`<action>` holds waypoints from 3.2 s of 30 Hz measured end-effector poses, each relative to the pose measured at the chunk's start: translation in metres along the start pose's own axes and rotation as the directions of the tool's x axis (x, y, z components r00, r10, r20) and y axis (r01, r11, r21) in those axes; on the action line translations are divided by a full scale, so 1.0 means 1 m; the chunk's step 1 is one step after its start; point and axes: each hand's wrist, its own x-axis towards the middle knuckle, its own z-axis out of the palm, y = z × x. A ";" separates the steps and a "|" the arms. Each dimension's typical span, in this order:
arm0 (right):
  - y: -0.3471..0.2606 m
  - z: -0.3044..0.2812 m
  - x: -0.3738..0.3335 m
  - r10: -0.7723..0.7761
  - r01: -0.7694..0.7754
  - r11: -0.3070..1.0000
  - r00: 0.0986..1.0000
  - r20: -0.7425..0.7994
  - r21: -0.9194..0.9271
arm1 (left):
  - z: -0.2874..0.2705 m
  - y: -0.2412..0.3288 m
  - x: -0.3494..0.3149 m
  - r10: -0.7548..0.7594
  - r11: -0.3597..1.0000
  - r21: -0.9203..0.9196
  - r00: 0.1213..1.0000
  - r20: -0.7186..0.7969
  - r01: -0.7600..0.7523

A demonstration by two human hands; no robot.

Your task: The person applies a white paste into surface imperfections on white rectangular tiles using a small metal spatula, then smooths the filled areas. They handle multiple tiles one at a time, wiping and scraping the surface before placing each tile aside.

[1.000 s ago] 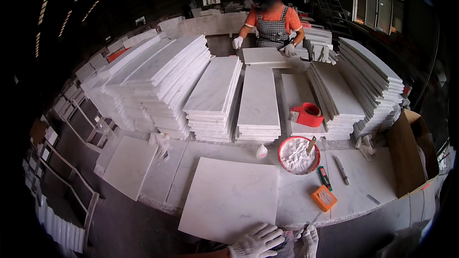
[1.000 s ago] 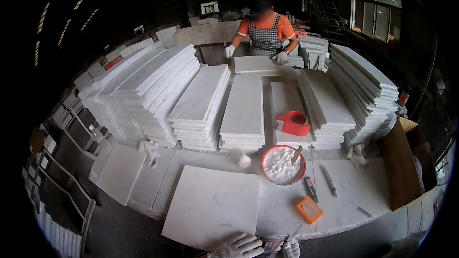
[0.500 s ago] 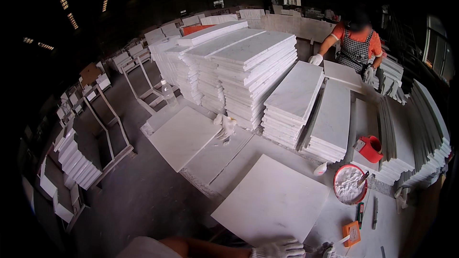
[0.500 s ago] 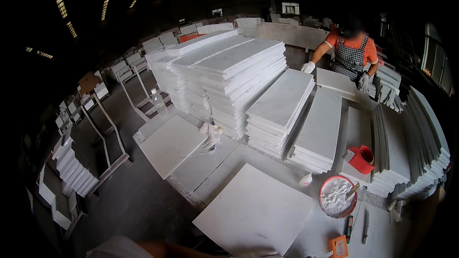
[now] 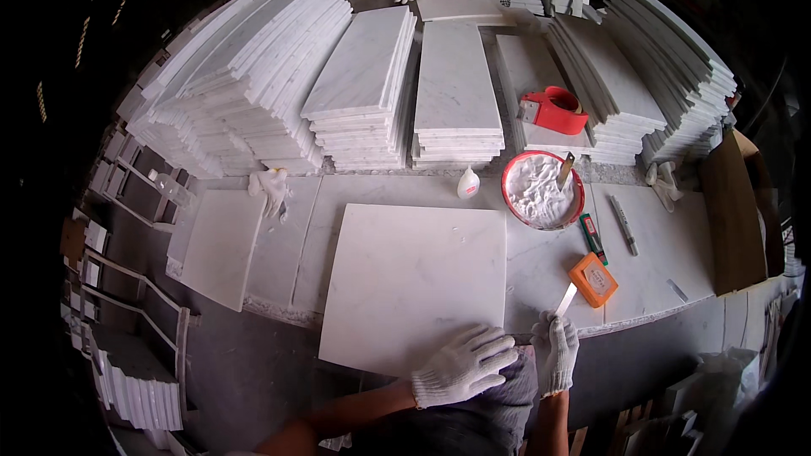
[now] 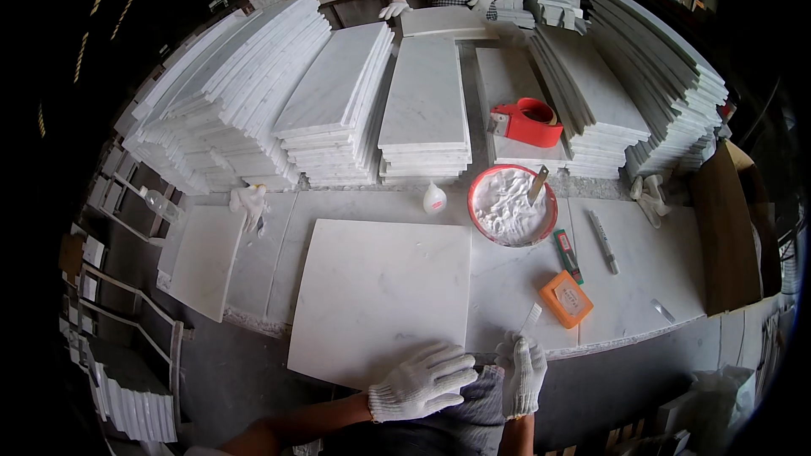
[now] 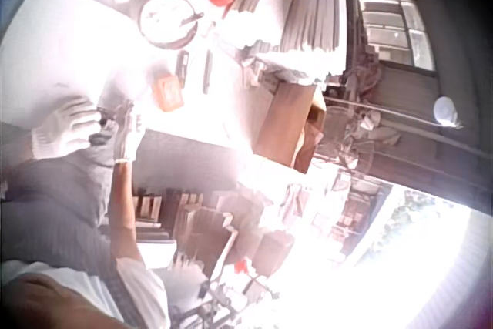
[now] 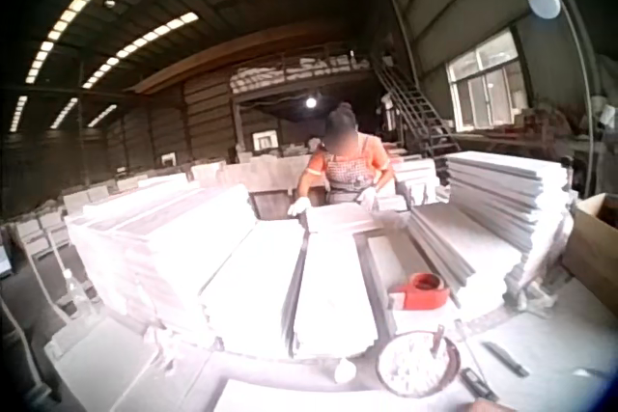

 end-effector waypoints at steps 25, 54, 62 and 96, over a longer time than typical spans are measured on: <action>-0.004 0.009 -0.002 0.004 -0.012 0.992 0.998 -0.064 -0.122 | -0.060 -0.125 0.054 -0.120 0.885 0.425 0.975 -0.189 0.191; 0.015 -0.003 0.006 -0.096 0.094 0.995 0.994 -0.052 -0.040 | 0.018 -0.015 0.030 0.235 0.921 0.235 0.925 0.299 -0.310; -0.005 0.009 -0.005 0.033 -0.037 0.997 0.998 -0.055 -0.064 | -0.107 -0.155 0.005 -0.220 0.707 0.588 0.913 -0.344 0.392; -0.012 0.024 -0.021 -0.007 0.007 1.000 0.995 0.099 -0.008 | -0.010 0.006 -0.040 -0.073 0.804 0.591 0.976 0.206 -0.065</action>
